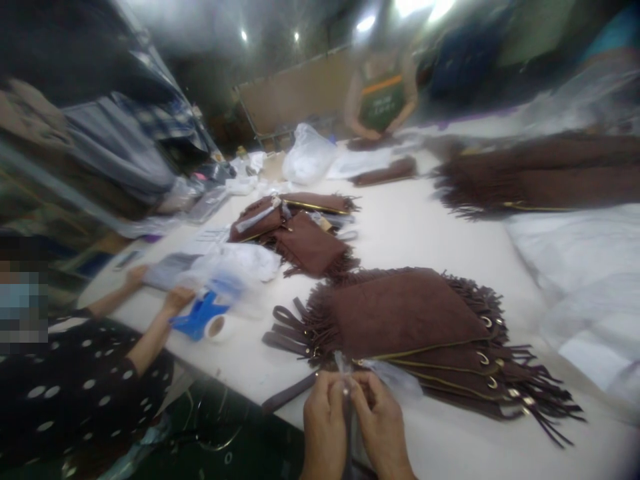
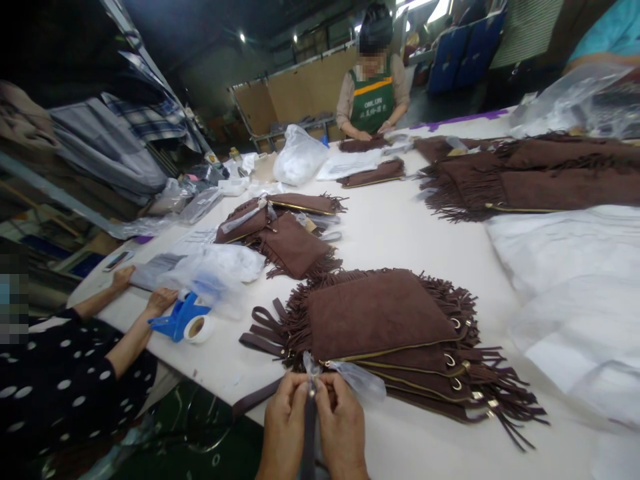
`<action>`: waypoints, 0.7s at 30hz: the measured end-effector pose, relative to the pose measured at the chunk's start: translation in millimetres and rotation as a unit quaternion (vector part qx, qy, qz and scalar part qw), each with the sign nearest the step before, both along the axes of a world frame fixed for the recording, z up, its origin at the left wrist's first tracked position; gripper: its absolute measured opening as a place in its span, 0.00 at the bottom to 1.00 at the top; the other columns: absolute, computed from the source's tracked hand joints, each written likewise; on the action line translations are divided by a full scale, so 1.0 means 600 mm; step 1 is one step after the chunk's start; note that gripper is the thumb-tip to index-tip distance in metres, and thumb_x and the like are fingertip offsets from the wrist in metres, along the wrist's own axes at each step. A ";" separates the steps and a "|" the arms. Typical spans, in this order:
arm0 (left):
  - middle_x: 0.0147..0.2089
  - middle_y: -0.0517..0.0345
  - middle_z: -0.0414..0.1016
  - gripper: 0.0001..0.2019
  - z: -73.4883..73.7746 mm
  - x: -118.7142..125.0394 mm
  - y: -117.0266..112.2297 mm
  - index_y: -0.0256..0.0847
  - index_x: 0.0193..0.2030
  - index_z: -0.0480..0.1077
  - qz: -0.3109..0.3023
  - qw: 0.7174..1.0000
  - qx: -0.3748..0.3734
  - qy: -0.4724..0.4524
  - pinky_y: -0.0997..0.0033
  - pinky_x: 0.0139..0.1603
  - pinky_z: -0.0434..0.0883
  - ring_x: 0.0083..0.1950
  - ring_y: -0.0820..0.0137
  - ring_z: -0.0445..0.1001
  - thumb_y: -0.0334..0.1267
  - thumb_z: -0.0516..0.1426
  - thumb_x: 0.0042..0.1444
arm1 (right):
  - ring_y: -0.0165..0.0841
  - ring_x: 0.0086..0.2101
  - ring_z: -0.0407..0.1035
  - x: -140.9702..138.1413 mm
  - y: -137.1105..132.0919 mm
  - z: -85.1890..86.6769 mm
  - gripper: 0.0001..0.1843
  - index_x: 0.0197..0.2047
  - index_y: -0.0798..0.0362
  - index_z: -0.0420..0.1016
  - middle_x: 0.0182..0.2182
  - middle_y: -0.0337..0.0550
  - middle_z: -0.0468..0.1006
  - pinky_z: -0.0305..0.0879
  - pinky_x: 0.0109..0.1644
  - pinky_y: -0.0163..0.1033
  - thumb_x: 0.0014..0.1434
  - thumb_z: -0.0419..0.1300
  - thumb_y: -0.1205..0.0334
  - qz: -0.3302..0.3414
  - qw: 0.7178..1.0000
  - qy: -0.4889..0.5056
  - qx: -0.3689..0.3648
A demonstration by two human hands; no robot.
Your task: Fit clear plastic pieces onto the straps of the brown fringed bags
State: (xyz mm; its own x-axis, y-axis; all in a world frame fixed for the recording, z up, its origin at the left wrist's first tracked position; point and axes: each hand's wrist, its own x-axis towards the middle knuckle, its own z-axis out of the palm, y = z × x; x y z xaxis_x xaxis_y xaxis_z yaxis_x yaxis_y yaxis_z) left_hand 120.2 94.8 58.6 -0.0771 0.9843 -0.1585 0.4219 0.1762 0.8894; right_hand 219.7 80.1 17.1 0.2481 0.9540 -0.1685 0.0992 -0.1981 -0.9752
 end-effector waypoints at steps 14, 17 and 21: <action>0.28 0.61 0.72 0.12 -0.007 0.000 0.016 0.38 0.31 0.66 0.088 0.917 -0.144 -0.360 0.75 0.33 0.65 0.30 0.73 0.70 0.41 0.64 0.50 | 0.36 0.38 0.72 0.016 -0.006 0.011 0.10 0.44 0.48 0.73 0.36 0.44 0.76 0.67 0.43 0.37 0.66 0.51 0.65 0.068 0.976 -0.113 0.175; 0.29 0.59 0.74 0.13 -0.017 -0.005 0.017 0.38 0.32 0.67 0.091 0.912 -0.144 -0.373 0.74 0.34 0.66 0.30 0.71 0.72 0.43 0.65 0.49 | 0.36 0.40 0.72 0.019 -0.008 0.006 0.12 0.48 0.48 0.73 0.38 0.45 0.76 0.68 0.45 0.38 0.65 0.51 0.65 0.093 0.970 -0.127 0.185; 0.25 0.60 0.73 0.15 -0.016 -0.025 0.027 0.38 0.31 0.66 0.077 0.932 -0.139 -0.327 0.75 0.31 0.65 0.26 0.72 0.70 0.43 0.67 0.46 | 0.36 0.42 0.74 0.015 -0.010 0.018 0.15 0.53 0.47 0.72 0.40 0.46 0.79 0.70 0.46 0.36 0.65 0.51 0.64 0.123 0.968 -0.112 0.188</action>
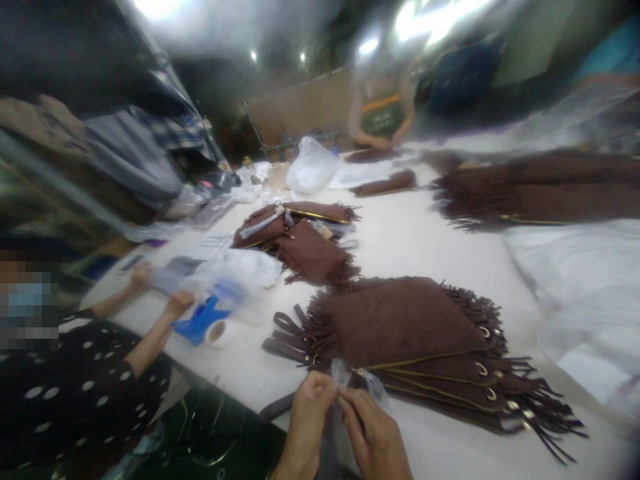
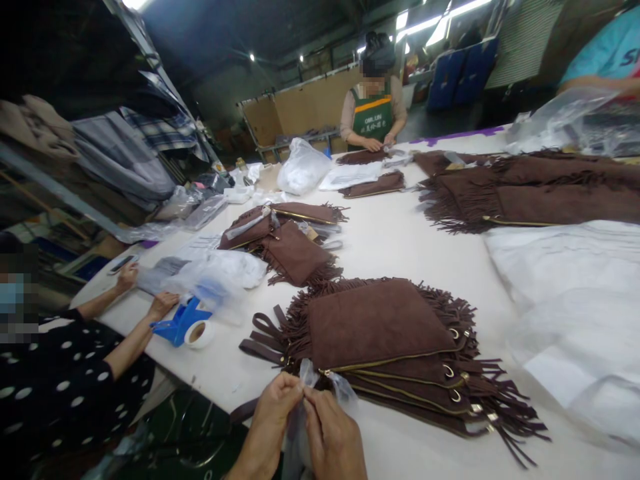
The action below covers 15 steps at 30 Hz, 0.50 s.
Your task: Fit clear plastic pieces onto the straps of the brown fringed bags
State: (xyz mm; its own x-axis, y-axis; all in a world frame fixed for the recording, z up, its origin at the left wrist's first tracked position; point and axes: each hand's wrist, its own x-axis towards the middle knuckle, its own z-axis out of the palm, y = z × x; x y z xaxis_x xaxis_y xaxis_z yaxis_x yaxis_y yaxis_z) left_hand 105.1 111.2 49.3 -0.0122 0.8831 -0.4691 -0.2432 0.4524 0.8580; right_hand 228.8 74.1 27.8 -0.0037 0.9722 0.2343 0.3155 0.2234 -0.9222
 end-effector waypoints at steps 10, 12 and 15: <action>0.23 0.58 0.74 0.10 0.035 -0.031 0.026 0.38 0.30 0.66 -0.093 0.995 -0.022 0.038 0.76 0.26 0.62 0.22 0.75 0.68 0.38 0.63 0.48 | 0.36 0.39 0.76 -0.003 -0.006 0.008 0.17 0.53 0.45 0.73 0.39 0.45 0.80 0.71 0.44 0.35 0.65 0.51 0.65 -0.004 1.000 0.030 0.007; 0.22 0.61 0.72 0.10 0.030 -0.026 0.023 0.39 0.30 0.66 -0.082 0.996 -0.033 0.027 0.77 0.24 0.60 0.20 0.76 0.66 0.38 0.63 0.48 | 0.36 0.38 0.75 0.003 -0.006 0.001 0.18 0.56 0.46 0.72 0.38 0.46 0.79 0.71 0.43 0.36 0.65 0.50 0.65 0.032 0.999 0.002 0.011; 0.20 0.63 0.71 0.11 0.026 -0.022 0.018 0.39 0.29 0.66 -0.059 0.997 -0.043 0.020 0.79 0.24 0.59 0.20 0.76 0.65 0.38 0.64 0.46 | 0.36 0.38 0.75 0.006 0.002 -0.011 0.18 0.55 0.47 0.72 0.37 0.46 0.79 0.71 0.43 0.37 0.65 0.51 0.66 0.047 0.999 -0.018 0.009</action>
